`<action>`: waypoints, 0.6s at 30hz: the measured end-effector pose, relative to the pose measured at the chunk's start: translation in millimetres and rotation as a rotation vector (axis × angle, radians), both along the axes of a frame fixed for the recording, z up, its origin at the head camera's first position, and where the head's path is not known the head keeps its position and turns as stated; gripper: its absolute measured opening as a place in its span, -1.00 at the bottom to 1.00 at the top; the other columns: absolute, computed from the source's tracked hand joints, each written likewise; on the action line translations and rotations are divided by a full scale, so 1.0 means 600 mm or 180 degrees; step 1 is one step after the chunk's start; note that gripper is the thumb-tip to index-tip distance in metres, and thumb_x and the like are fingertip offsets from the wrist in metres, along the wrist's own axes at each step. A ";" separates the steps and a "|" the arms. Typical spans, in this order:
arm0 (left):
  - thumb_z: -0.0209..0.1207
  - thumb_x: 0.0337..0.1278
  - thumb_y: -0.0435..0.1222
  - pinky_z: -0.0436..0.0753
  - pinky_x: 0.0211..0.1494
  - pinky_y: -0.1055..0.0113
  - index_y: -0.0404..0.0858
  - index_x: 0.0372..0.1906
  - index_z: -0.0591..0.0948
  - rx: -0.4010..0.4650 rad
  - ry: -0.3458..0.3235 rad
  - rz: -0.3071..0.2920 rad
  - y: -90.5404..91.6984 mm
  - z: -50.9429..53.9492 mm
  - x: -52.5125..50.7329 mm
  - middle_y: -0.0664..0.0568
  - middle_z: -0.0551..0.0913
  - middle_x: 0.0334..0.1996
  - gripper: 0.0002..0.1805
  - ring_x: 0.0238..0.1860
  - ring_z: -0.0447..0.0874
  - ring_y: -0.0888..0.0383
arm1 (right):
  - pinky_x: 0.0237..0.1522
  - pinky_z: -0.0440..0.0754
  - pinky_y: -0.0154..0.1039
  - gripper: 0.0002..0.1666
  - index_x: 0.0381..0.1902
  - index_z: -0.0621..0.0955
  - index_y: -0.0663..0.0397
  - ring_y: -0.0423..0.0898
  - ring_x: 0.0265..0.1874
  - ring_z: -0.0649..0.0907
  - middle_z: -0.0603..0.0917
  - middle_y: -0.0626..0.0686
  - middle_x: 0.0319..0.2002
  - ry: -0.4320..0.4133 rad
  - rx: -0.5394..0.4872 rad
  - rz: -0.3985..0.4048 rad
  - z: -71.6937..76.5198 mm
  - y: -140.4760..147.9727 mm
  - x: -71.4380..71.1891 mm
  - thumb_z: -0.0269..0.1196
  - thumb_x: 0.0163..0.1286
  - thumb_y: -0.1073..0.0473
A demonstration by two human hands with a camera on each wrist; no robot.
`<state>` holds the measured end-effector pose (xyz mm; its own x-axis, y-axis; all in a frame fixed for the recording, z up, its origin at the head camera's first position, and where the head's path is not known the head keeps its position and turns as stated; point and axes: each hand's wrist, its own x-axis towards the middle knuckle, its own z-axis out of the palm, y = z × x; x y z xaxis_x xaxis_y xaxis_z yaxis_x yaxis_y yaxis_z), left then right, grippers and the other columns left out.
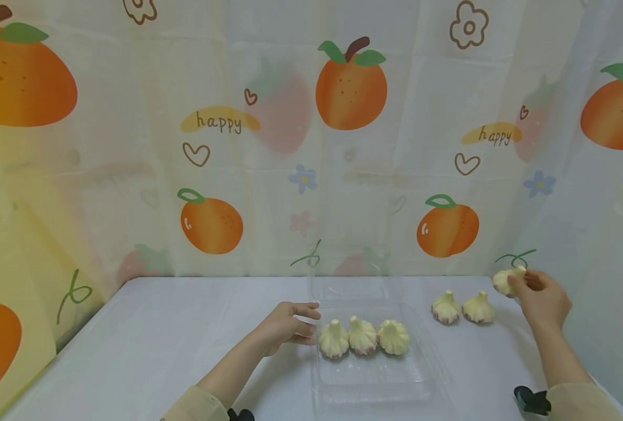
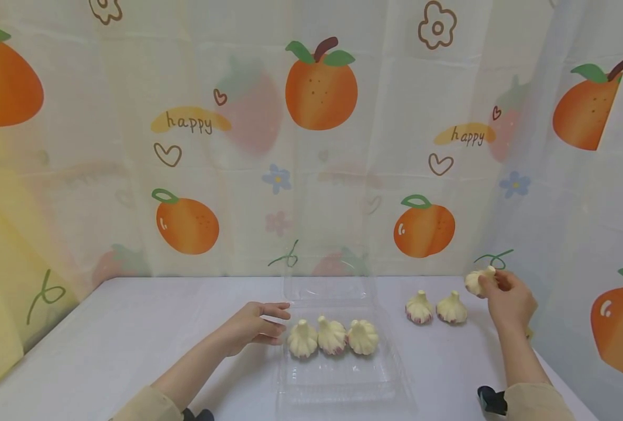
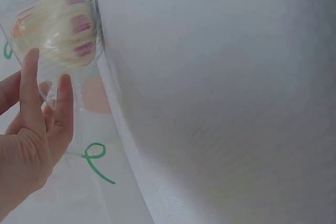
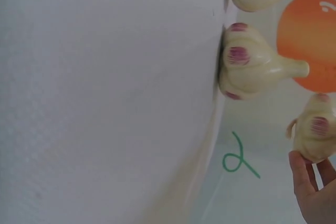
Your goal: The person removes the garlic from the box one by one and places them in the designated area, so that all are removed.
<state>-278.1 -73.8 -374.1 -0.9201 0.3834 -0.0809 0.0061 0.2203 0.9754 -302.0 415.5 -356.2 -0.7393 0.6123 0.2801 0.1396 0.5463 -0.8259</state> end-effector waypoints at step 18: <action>0.16 0.11 -0.58 0.83 -0.11 0.32 -0.55 0.17 0.53 0.0021 -0.0012 -0.0017 0.001 0.001 -0.001 -0.25 0.28 0.49 -0.55 0.04 0.70 -0.03 | -0.31 0.35 -0.34 -0.28 0.29 0.44 0.31 0.26 0.23 0.39 0.60 0.32 0.16 -0.0450 -0.0076 0.0029 -0.022 0.025 0.001 0.14 0.42 -0.15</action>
<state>-278.5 -73.3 -373.7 -0.9177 0.3888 -0.0817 0.0036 0.2138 0.9769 -301.5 430.4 -369.1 -0.7760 0.6106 0.1581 0.2505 0.5285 -0.8111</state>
